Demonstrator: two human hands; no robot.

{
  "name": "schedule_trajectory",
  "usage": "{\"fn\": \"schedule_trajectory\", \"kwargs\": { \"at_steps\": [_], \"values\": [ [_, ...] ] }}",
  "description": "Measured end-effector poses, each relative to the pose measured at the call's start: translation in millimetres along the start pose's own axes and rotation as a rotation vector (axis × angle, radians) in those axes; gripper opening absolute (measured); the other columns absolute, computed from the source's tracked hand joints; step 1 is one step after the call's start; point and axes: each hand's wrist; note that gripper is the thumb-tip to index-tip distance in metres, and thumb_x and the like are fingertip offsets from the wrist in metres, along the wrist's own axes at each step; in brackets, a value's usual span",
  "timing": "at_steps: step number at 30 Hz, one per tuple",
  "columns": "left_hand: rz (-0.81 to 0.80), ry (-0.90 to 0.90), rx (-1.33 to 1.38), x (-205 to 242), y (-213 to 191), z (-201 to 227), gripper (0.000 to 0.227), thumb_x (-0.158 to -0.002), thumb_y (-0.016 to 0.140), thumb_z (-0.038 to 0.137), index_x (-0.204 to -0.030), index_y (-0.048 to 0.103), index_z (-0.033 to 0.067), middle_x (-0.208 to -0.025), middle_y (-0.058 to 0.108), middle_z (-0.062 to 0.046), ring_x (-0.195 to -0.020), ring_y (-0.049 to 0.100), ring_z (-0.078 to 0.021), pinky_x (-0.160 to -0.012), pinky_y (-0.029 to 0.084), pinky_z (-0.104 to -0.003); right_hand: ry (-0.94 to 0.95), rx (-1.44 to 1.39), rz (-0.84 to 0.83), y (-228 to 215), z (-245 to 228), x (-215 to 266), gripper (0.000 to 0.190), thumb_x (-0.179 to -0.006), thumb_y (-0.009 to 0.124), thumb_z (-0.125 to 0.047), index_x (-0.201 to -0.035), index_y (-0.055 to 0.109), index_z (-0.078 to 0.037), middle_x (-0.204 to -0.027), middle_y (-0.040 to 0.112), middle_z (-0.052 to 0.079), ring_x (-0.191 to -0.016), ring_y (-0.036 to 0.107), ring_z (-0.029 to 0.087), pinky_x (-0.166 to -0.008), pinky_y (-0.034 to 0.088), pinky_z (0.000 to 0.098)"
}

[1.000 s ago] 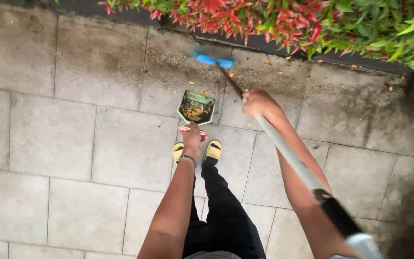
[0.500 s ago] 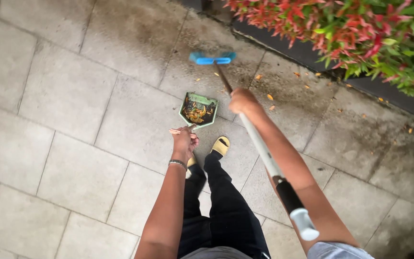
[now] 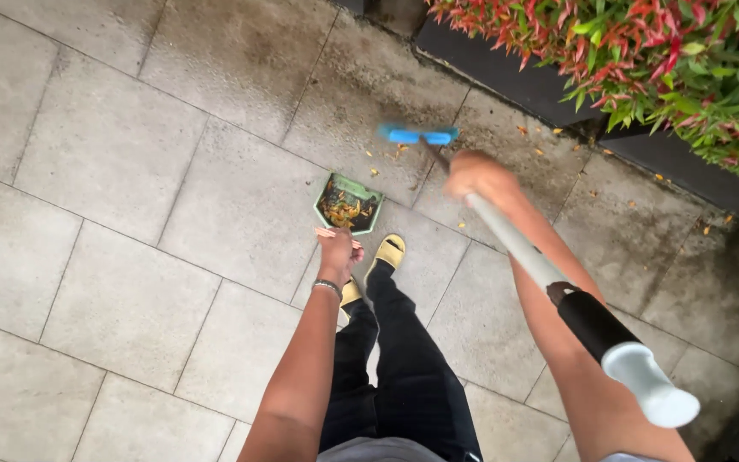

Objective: Sweeping dry leaves and debris into a dustpan using a broom in an outdoor tiled area.

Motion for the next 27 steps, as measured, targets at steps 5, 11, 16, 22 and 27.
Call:
{"fn": "schedule_trajectory", "kwargs": {
  "at_steps": [5, 11, 16, 22, 27],
  "values": [
    [-0.004, -0.014, 0.007, 7.2, 15.0, -21.1, 0.018, -0.096, 0.045, 0.018, -0.106, 0.051, 0.004, -0.067, 0.055, -0.011, -0.045, 0.062, -0.0189, -0.04, 0.058, -0.029, 0.012, -0.293, 0.112, 68.6, 50.3, -90.4, 0.057, -0.071, 0.07, -0.013, -0.126, 0.07, 0.001, -0.123, 0.071, 0.025, -0.119, 0.065, 0.043, -0.101, 0.05, 0.054],
    [-0.012, -0.046, 0.051, 14.3, 41.2, -36.2, 0.038, -0.093, 0.049, 0.015, -0.128, 0.043, 0.0017, -0.07, 0.053, -0.008, -0.046, 0.062, -0.0166, -0.041, 0.059, -0.027, -0.014, -0.32, -0.061, 90.1, 50.3, -81.4, 0.042, -0.064, 0.071, -0.009, -0.106, 0.075, -0.007, -0.085, 0.072, 0.016, -0.083, 0.07, 0.029, -0.087, 0.05, 0.045],
    [0.014, -0.027, 0.1, -5.1, 65.0, -56.2, 0.06, -0.091, 0.05, 0.014, -0.146, 0.031, 0.0036, -0.072, 0.056, -0.012, -0.046, 0.064, -0.0202, -0.042, 0.06, -0.028, 0.031, -0.532, -0.224, 41.7, 61.8, -25.0, 0.067, -0.074, 0.072, 0.001, -0.14, 0.058, 0.003, -0.074, 0.066, 0.023, -0.059, 0.065, 0.028, -0.059, 0.061, 0.0401],
    [0.058, -0.037, 0.1, -9.0, 65.6, -69.0, 0.074, -0.092, 0.049, 0.017, -0.158, 0.017, 0.0069, -0.073, 0.057, -0.013, -0.049, 0.065, -0.0205, -0.044, 0.061, -0.03, -0.158, -0.2, -0.068, 73.1, 66.6, -87.2, 0.038, -0.07, 0.07, -0.012, -0.106, 0.079, -0.01, -0.054, 0.069, 0.015, -0.051, 0.072, 0.027, -0.059, 0.062, 0.042],
    [0.059, -0.017, 0.103, -7.1, 69.9, -70.6, 0.07, -0.093, 0.048, 0.018, -0.155, 0.018, 0.0092, -0.073, 0.06, -0.014, -0.049, 0.066, -0.0208, -0.044, 0.063, -0.03, -0.198, -0.391, -0.103, 113.8, 57.5, -108.4, 0.066, -0.068, 0.068, -0.003, -0.134, 0.066, -0.005, -0.064, 0.071, 0.02, -0.049, 0.071, 0.029, -0.052, 0.064, 0.0439]
  ]
}}
Point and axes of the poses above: each hand's wrist, its own x-axis away from the middle knuckle, its own y-axis out of the palm, z = x × y
